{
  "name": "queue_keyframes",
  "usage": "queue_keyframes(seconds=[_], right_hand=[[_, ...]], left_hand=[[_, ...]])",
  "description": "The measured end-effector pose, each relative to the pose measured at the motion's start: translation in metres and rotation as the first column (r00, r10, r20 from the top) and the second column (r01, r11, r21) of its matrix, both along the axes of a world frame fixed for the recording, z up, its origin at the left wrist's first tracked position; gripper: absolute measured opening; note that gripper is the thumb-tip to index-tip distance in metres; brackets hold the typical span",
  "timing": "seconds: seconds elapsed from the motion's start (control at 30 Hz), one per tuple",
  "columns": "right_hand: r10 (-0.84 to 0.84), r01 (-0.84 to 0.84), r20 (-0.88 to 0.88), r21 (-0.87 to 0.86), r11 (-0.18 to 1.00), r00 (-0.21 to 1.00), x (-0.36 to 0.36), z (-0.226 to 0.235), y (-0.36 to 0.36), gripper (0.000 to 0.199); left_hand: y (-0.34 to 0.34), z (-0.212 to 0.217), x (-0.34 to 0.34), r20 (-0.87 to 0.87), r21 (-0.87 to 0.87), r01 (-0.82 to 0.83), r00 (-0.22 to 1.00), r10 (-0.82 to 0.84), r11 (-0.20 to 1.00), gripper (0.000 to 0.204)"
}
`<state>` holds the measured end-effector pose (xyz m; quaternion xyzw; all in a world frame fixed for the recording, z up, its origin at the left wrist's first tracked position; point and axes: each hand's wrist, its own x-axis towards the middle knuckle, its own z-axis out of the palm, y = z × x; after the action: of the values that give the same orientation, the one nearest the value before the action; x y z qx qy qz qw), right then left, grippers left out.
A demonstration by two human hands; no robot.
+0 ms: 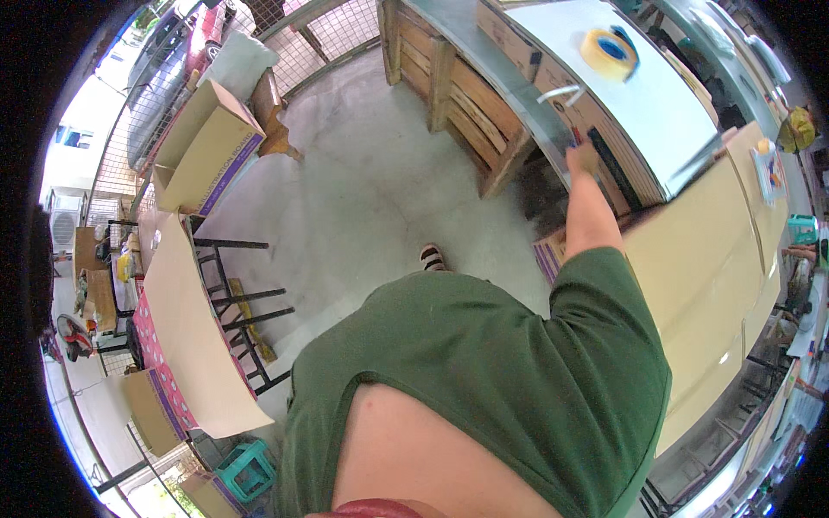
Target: The person picks up illustration boards and places them into a cardboard box, then wraps several black boards in brown paper by hand and secures the paper using tape from a dispenser.
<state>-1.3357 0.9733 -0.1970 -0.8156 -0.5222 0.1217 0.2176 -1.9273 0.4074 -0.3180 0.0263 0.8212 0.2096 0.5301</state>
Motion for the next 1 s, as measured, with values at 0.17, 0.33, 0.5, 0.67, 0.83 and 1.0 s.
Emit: queue_keyframes(seconds=[0.17, 0.33, 0.5, 0.67, 0.83, 1.0], right_hand=[[0.039, -0.039, -0.044, -0.013, 0.999, 0.998, -0.010, -0.016, -0.011, 0.049], [0.084, 0.096, 0.703, -0.213, 0.972, 0.707, 0.105, -0.053, -0.051, 0.026], [-0.409, 0.516, 0.351, -0.303, 0.801, 0.842, 0.074, -0.077, -0.030, 0.028], [0.041, 0.030, 0.115, -0.552, 0.833, 0.993, -0.062, -0.094, 0.128, 0.028], [0.569, -0.554, -0.160, -0.543, 0.631, 0.806, -0.273, -0.084, 0.286, 0.029], [0.854, -0.806, -0.226, -0.505, 0.307, 0.468, -0.471, -0.071, 0.364, 0.030]], left_hand=[[0.158, 0.059, -0.193, -0.704, -0.340, 0.894, -0.038, -0.709, 0.291, 0.021], [0.404, 0.104, -0.185, -0.300, 0.357, 0.191, 0.950, -0.081, 0.914, 0.041], [0.478, 0.118, -0.165, -0.228, 0.337, 0.300, 0.946, -0.232, 0.892, 0.055], [0.449, 0.088, -0.150, -0.154, 0.162, 0.157, 0.979, -0.132, 0.974, 0.047], [0.346, 0.023, -0.141, -0.038, -0.129, -0.249, 0.968, 0.246, 0.960, 0.036], [0.309, 0.013, -0.110, 0.092, -0.296, -0.527, 0.814, 0.573, 0.796, 0.035]])
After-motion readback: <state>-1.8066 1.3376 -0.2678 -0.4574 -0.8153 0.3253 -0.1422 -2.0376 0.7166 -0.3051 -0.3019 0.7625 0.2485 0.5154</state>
